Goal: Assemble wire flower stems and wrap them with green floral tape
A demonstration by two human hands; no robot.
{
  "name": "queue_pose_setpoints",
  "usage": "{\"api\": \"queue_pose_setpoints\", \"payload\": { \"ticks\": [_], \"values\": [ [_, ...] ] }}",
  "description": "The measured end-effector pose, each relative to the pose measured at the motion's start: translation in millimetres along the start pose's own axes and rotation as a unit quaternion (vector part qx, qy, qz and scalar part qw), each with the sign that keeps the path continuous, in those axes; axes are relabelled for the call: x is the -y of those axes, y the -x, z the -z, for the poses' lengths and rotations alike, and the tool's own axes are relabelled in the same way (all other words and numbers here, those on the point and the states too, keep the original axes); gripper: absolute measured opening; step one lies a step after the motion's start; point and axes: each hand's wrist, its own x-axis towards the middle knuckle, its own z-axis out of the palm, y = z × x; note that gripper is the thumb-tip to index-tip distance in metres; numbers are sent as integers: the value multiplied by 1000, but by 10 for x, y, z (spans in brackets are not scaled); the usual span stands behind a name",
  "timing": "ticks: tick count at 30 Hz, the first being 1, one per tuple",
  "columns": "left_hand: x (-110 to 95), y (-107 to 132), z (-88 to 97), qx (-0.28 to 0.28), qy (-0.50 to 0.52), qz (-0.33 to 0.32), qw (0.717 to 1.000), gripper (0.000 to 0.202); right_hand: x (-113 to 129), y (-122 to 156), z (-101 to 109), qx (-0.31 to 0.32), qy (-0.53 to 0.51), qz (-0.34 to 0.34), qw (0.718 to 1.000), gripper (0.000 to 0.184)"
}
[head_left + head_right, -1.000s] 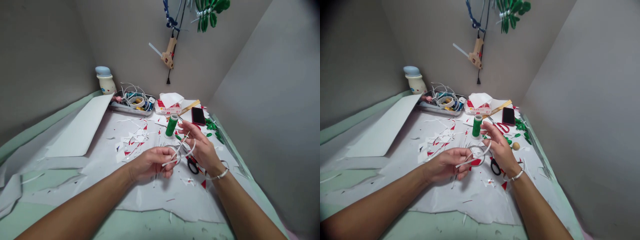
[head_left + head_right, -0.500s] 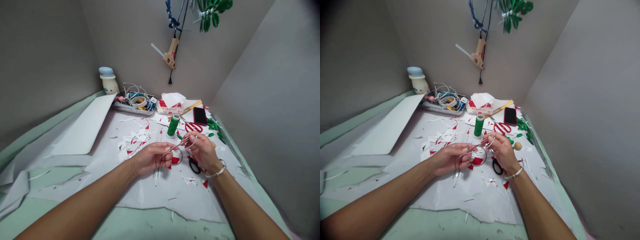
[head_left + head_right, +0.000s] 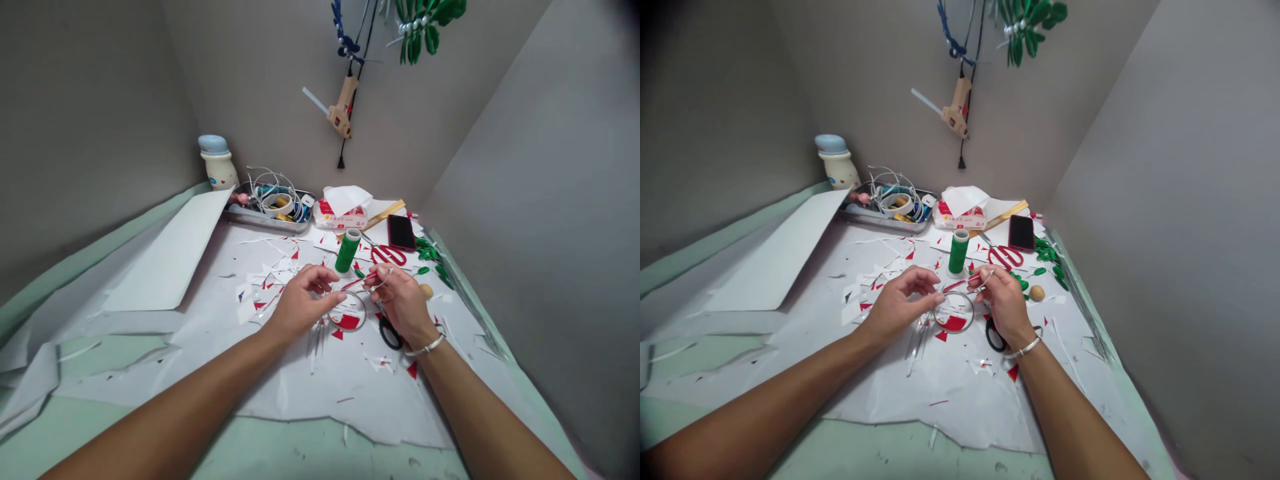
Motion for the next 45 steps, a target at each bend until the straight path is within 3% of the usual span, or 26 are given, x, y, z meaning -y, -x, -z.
{"api": "queue_pose_setpoints", "payload": {
  "ticks": [3,8,12,16,23,27,29,31,34,40,45],
  "values": [
    [-25,12,-10,9,-85,-42,995,8,-25,-5,-4,-5,14,6,1000,20],
    [-14,8,-7,12,-71,-21,997,10,-43,-33,4,-27,2,2,1000,19],
    [19,-6,4,-48,-26,-3,999,11,-63,-70,44,-75,-14,8,997,18],
    [58,-50,27,-136,-45,20,989,7,-85,-99,84,-82,-31,19,996,16],
    [123,-85,76,-136,-89,59,985,16,-91,-100,99,-73,-55,50,995,12],
    [94,-64,70,-185,-162,-5,969,31,-85,-91,91,-60,-50,48,996,12],
    [63,-40,45,-177,-179,-53,966,26,-87,-86,82,-57,-41,40,997,13],
    [38,-12,13,-135,-204,-105,964,16,-97,-80,68,-53,-28,32,998,13],
    [26,20,-27,-94,-248,-134,955,9,-120,-68,45,-45,-3,30,999,15],
    [42,41,-44,-82,-278,-118,950,9,-137,-42,16,-40,9,35,999,16],
    [32,42,-51,-55,-248,-75,964,13,-135,-33,30,-36,12,37,999,18]
  ]
}}
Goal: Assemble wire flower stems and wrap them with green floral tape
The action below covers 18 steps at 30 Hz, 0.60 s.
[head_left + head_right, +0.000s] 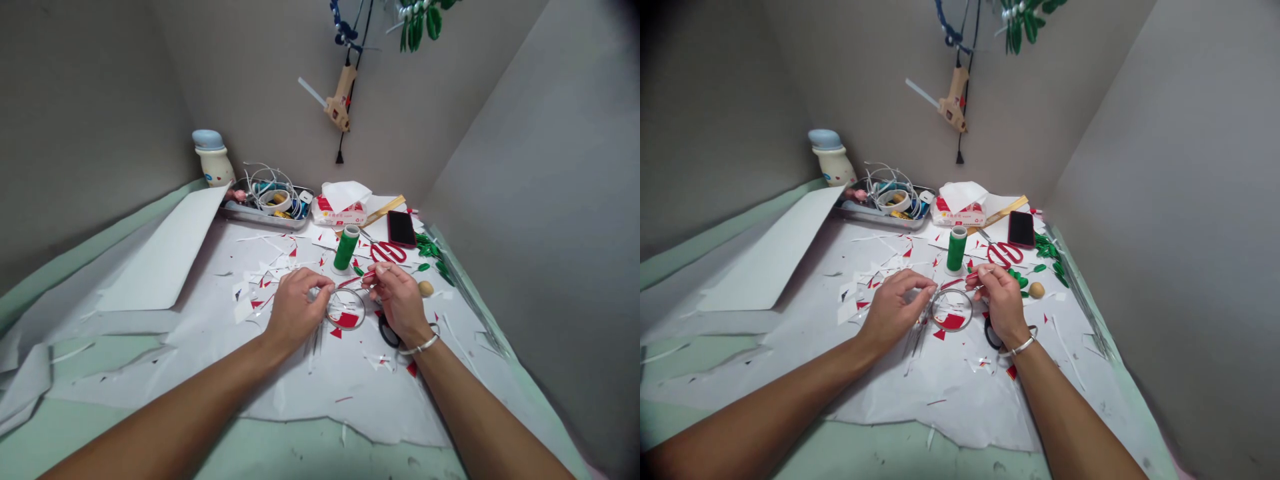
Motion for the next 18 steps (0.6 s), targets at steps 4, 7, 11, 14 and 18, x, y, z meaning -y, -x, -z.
{"api": "queue_pose_setpoints", "payload": {
  "ticks": [4,7,11,14,18],
  "values": [
    [-18,8,2,19,80,77,994,14,5,10,-3,19,4,8,1000,17],
    [-33,10,9,37,130,123,983,13,19,27,-15,35,7,14,999,17],
    [-24,-4,7,84,220,164,958,7,42,52,-32,57,2,8,998,17],
    [-8,-20,1,130,290,187,930,5,52,64,-41,70,-5,2,998,17],
    [-14,-37,9,140,316,202,916,6,62,72,-48,83,-20,0,996,16]
  ]
}}
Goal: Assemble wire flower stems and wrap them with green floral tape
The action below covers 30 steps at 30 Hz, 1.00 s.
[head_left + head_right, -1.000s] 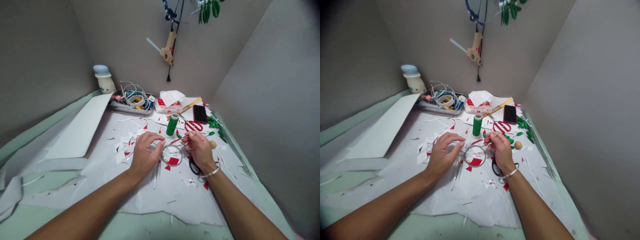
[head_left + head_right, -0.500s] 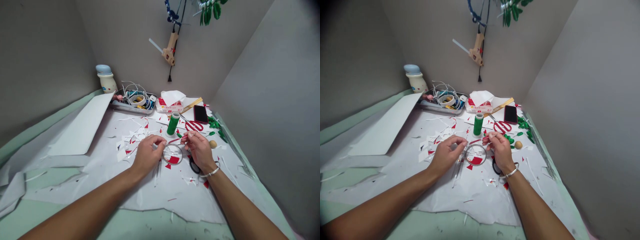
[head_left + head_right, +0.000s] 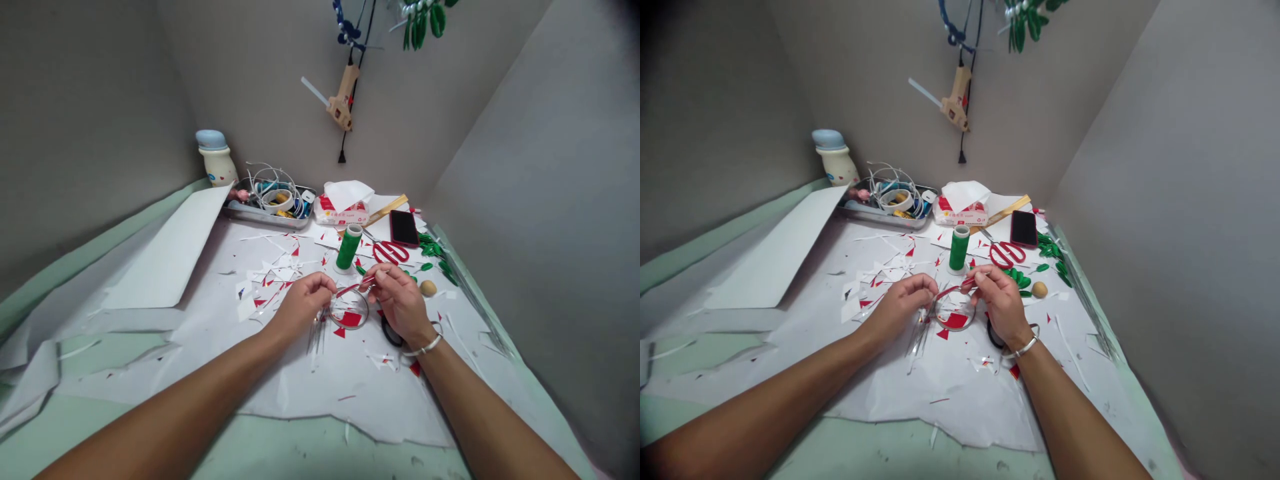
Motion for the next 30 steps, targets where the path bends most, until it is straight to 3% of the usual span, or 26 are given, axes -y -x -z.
{"api": "queue_pose_setpoints", "payload": {
  "ticks": [8,18,21,24,30],
  "values": [
    [21,-2,-6,-4,91,13,996,10,4,2,-12,6,2,3,1000,17],
    [22,-18,-8,12,101,12,995,10,-17,34,-54,23,9,-12,1000,17],
    [17,-29,6,-58,63,-13,996,13,-20,25,-48,5,15,-11,1000,18],
    [-5,-8,20,-116,-10,-77,990,12,-21,9,-32,-25,13,-7,1000,18],
    [-17,58,-1,-108,-141,-126,976,9,-28,-6,-14,-51,14,-2,999,18]
  ]
}}
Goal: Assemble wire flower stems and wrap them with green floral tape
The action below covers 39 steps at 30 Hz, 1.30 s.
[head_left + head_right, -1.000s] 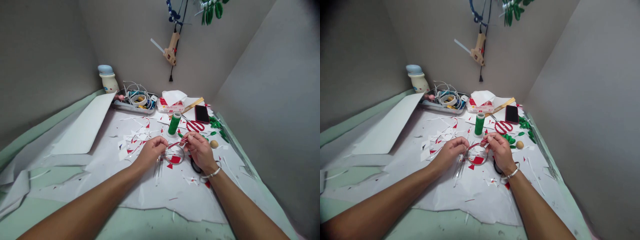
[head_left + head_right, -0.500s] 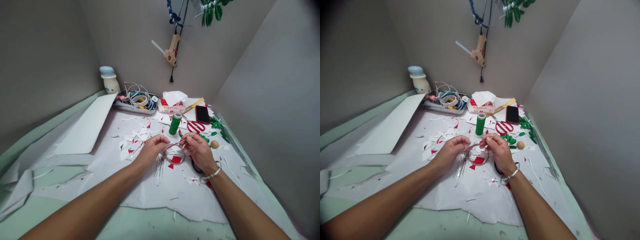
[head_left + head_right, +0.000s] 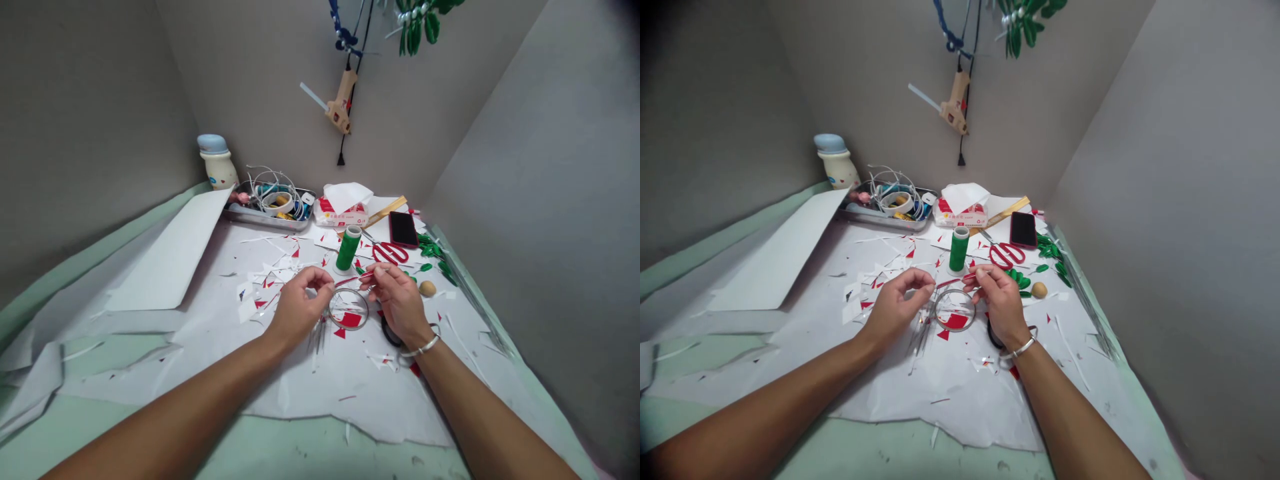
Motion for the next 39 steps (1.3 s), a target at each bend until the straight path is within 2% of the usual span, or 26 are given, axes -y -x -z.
{"api": "queue_pose_setpoints", "payload": {
  "ticks": [7,10,14,17,22,25,30,33,36,39],
  "values": [
    [28,-21,-21,11,-19,24,999,6,2,10,-10,15,2,3,1000,20],
    [41,-18,-17,12,-12,25,1000,12,-1,13,-11,20,4,4,1000,20],
    [15,-7,7,11,-16,-6,1000,15,-19,3,-17,18,15,-5,1000,22],
    [-15,-5,13,-9,-56,-43,997,16,-35,1,-31,24,38,-15,999,23],
    [-2,12,-37,-3,-150,-92,984,21,-23,33,-73,67,86,-25,994,25],
    [32,24,-60,2,-170,-111,979,23,8,69,-117,106,129,-39,985,26],
    [66,-1,-38,11,-165,-93,982,20,55,121,-179,130,160,-37,978,27],
    [68,-28,-22,10,-176,-77,981,17,57,128,-171,149,171,-30,974,42],
    [63,-37,-19,6,-180,-77,981,14,50,109,-133,125,181,-13,975,48],
    [62,-26,-24,8,-173,-84,981,12,51,79,-93,82,194,14,977,34]
  ]
}}
